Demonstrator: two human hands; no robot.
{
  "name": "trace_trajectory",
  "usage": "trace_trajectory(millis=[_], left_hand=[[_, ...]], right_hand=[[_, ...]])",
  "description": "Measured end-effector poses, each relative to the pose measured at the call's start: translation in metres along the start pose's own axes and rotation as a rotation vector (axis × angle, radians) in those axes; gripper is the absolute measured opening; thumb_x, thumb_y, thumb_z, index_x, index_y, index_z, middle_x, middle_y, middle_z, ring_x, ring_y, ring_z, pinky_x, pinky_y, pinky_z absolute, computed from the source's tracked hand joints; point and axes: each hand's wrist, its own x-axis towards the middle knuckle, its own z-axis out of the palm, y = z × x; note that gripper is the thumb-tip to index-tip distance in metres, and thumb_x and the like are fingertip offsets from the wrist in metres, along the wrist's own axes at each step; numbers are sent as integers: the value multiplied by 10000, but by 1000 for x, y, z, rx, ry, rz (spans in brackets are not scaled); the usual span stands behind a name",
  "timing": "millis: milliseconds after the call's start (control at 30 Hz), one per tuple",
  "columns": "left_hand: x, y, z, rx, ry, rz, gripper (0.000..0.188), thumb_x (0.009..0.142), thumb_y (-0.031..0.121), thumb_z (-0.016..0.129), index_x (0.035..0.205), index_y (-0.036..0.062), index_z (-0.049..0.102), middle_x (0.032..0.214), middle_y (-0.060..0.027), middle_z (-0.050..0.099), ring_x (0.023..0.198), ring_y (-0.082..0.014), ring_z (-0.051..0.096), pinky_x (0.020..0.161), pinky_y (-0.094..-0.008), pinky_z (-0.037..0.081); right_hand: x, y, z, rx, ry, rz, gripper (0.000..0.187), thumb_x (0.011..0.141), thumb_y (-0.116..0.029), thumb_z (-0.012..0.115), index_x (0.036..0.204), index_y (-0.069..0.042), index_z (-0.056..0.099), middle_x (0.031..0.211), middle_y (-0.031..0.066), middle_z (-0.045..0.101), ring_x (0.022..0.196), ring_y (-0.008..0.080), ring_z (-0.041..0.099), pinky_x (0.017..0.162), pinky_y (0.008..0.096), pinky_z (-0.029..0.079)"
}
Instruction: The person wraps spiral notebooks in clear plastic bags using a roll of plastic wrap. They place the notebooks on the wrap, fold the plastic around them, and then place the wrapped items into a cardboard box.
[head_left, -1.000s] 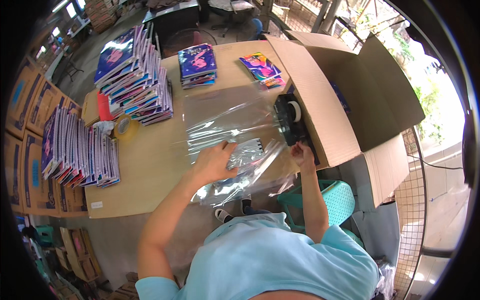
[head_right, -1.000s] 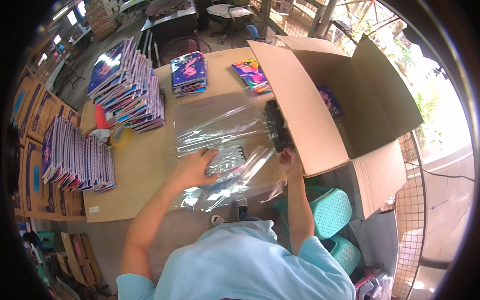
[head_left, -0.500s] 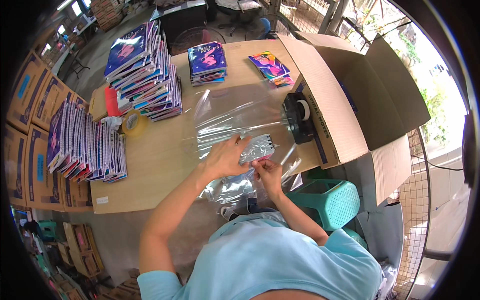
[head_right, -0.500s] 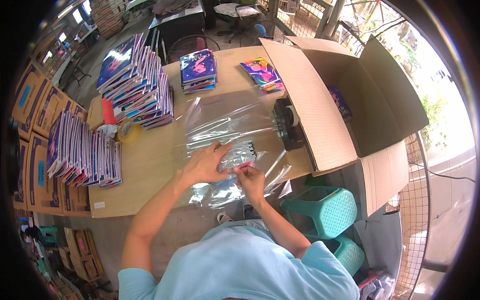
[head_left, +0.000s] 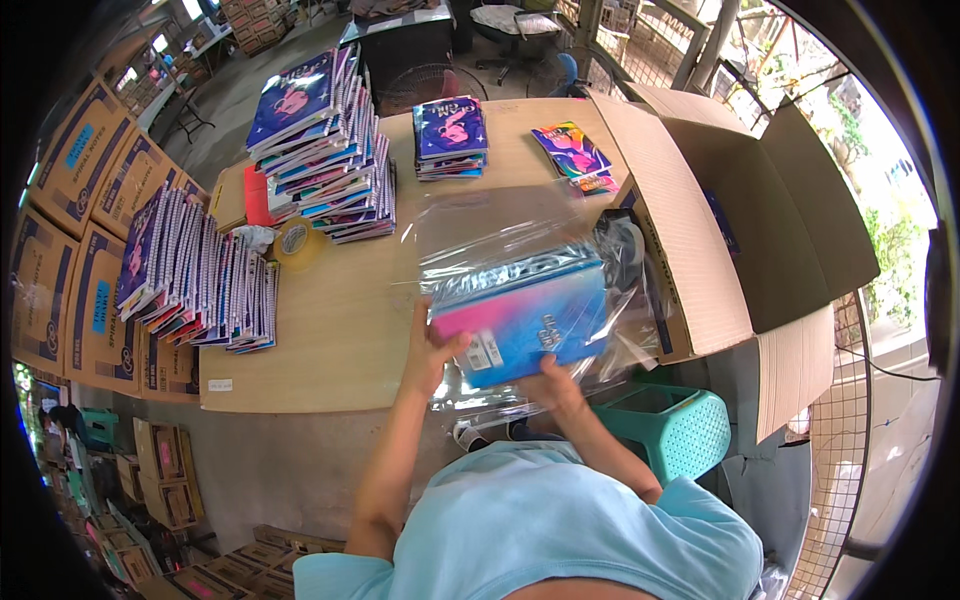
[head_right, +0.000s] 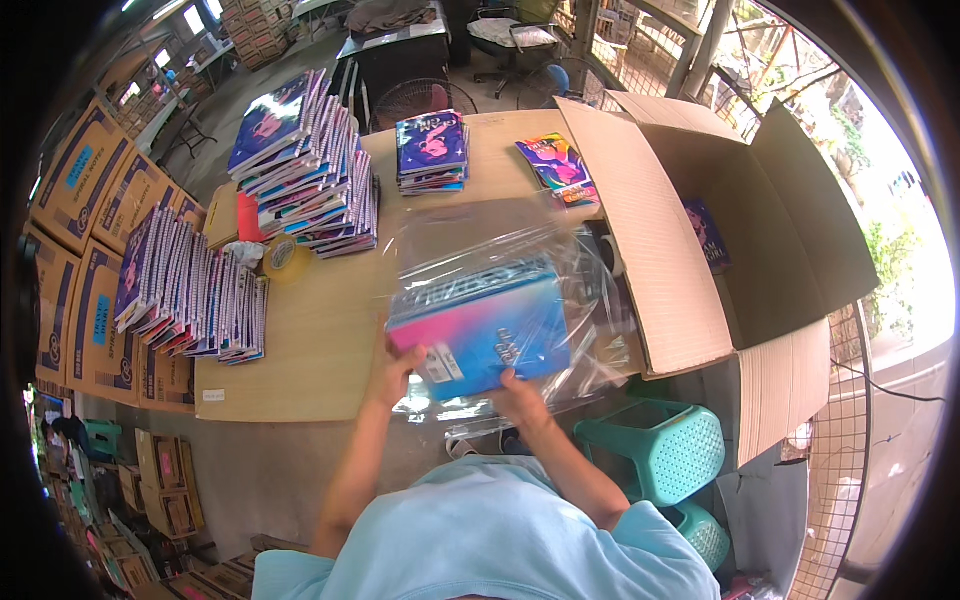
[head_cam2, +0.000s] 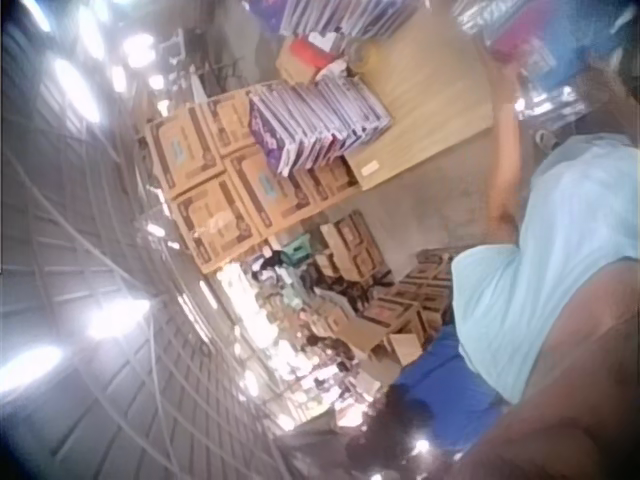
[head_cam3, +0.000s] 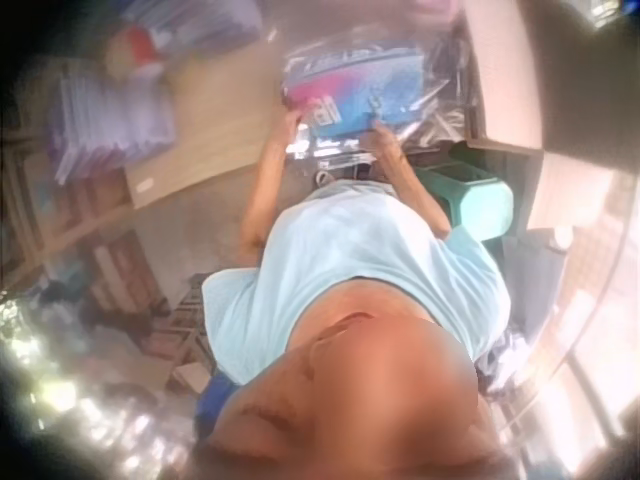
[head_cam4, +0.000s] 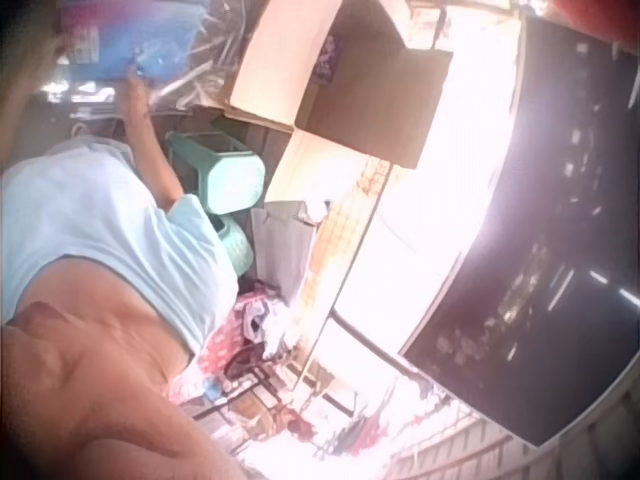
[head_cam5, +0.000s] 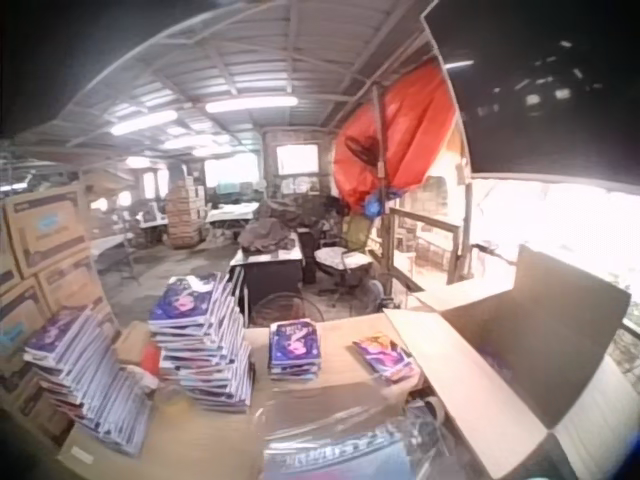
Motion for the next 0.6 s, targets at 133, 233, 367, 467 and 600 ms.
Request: trace_trajectory(millis=[133, 233, 367, 467, 600], left_hand=[[-10, -48, -22, 233, 29, 262, 1016, 630, 180, 874, 1417, 54, 244, 1365, -181, 393, 1275, -282, 408, 1099, -422, 318], [-6, -97, -23, 411, -3, 249, 1142, 604, 205, 882, 1459, -3, 155, 1346, -190, 360, 1288, -327, 371, 1105, -447, 297], [4, -77, -18, 570, 57, 507, 1191, 557, 303, 903, 1480, 42, 197, 1435, -224, 282, 1347, -354, 315, 1112, -490, 279], [7, 40, -34, 1088, -97, 913, 751, 680, 299, 823, 1342, 150, 501, 1520, -164, 253, 1379, -308, 316, 1136, -529, 252], [45, 127, -28, 1603, -545, 1072, 212, 763, 213, 726, 972, 184, 705, 1428, -47, 420, 1368, -280, 339, 1123, -539, 283]], right_hand=[[13, -69, 11, -860, 84, 7, 873, 636, -240, 902, 1341, -49, 424, 1247, 108, 567, 1099, 244, 589, 937, 388, 494], [33, -51, -22, -1094, 96, -14, 937, 576, -301, 935, 1333, -40, 448, 1268, 106, 574, 1141, 204, 567, 970, 351, 469], [34, -61, -63, -1273, 5, -255, 1038, 556, -336, 926, 1394, -46, 387, 1408, 168, 438, 1334, 299, 377, 1096, 418, 338], [1, -126, 67, -1435, -208, -661, 929, 551, -283, 901, 1343, -90, 456, 1477, 179, 340, 1421, 349, 217, 1135, 496, 254], [-9, -166, 177, -2304, -567, -631, 402, 635, -152, 801, 1012, -115, 668, 1474, 132, 361, 1427, 388, 207, 1130, 549, 236]])
